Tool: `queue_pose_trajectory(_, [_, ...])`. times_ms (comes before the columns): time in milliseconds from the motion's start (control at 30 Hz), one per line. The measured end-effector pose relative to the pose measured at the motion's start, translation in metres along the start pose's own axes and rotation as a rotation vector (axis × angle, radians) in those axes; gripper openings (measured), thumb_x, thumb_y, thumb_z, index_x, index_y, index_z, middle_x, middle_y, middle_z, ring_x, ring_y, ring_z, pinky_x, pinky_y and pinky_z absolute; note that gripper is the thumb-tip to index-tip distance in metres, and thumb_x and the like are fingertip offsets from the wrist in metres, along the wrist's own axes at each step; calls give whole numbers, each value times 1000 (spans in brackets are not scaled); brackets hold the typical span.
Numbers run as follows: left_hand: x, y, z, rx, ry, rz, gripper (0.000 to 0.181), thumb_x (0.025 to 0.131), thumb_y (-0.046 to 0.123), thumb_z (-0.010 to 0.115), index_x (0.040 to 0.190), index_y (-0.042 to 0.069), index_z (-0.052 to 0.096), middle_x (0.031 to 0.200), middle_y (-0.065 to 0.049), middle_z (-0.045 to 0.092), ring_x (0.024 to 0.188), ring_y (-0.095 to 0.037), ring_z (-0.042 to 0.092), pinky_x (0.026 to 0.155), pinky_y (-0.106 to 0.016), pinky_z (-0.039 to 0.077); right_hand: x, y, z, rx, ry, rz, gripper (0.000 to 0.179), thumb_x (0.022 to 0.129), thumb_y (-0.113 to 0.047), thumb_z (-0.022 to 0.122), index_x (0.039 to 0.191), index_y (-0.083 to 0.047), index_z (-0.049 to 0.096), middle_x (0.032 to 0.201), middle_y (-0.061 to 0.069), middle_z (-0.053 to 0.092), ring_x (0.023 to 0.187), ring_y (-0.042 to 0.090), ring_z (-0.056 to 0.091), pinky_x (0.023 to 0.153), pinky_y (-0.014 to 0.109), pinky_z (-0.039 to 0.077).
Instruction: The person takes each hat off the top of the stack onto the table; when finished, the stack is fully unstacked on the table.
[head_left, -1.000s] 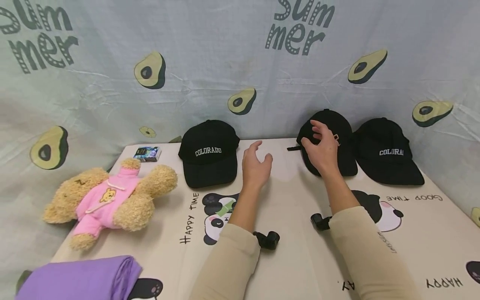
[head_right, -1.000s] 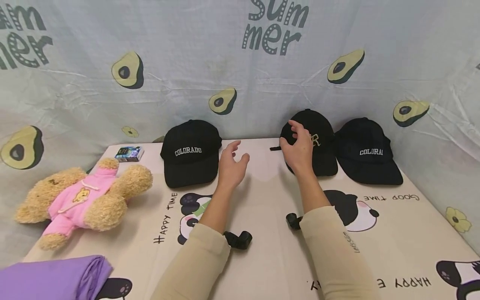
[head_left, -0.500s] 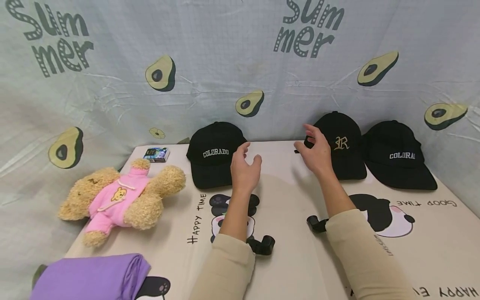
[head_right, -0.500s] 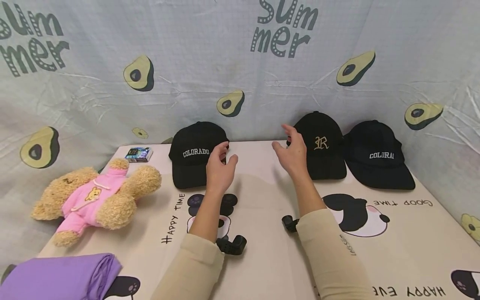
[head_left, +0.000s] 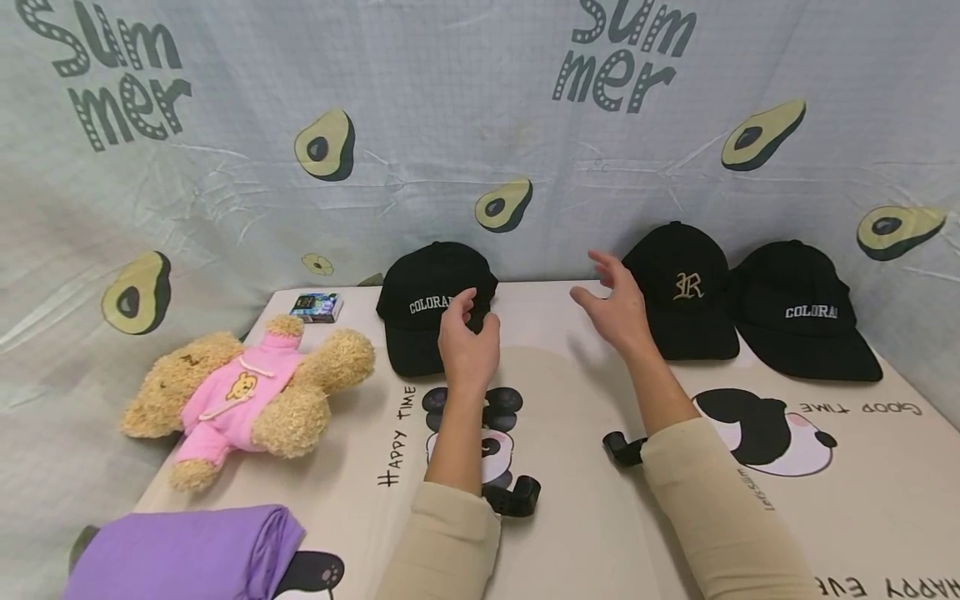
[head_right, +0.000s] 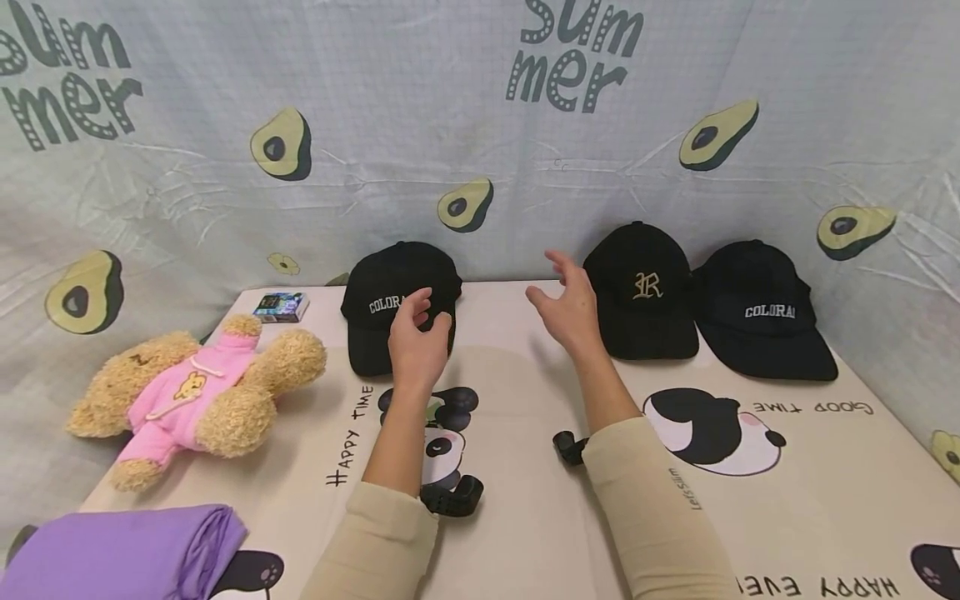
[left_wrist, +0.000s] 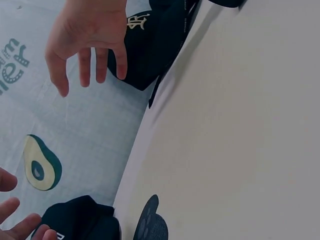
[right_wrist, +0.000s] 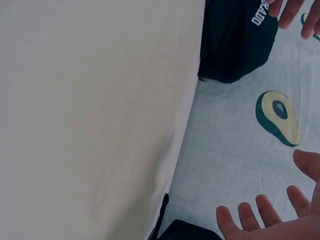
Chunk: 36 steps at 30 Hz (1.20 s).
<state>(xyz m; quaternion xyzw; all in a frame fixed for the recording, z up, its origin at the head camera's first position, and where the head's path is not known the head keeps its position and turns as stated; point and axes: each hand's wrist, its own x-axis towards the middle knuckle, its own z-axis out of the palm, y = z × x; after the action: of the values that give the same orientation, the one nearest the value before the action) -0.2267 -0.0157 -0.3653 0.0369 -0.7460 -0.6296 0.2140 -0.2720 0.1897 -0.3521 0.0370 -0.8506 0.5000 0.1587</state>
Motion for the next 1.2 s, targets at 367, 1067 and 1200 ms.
queue_pose_trajectory(367, [3,0,-16,28,64,0,46,94,11,60,140,8,61,140,-15,58,133,-35,50,115,-47,39,0,-5,15,9,-59,-4,63,98,-22,67,156,-16,43,161,16,43,145,38,44,116,56,40])
queue_pose_trajectory(1067, [11,-16,-41,163,93,-188,52,95,15,62,146,12,53,157,-17,40,148,-37,35,121,-53,31,-3,-22,58,72,-146,32,67,96,-24,70,157,-21,41,160,15,44,144,36,47,113,57,44])
queue_pose_trajectory(1200, [11,-17,-43,184,141,-179,52,94,16,63,145,12,55,156,-17,42,146,-37,36,121,-54,30,-2,-26,64,85,-155,35,67,96,-24,70,157,-21,42,160,14,45,143,35,48,112,56,44])
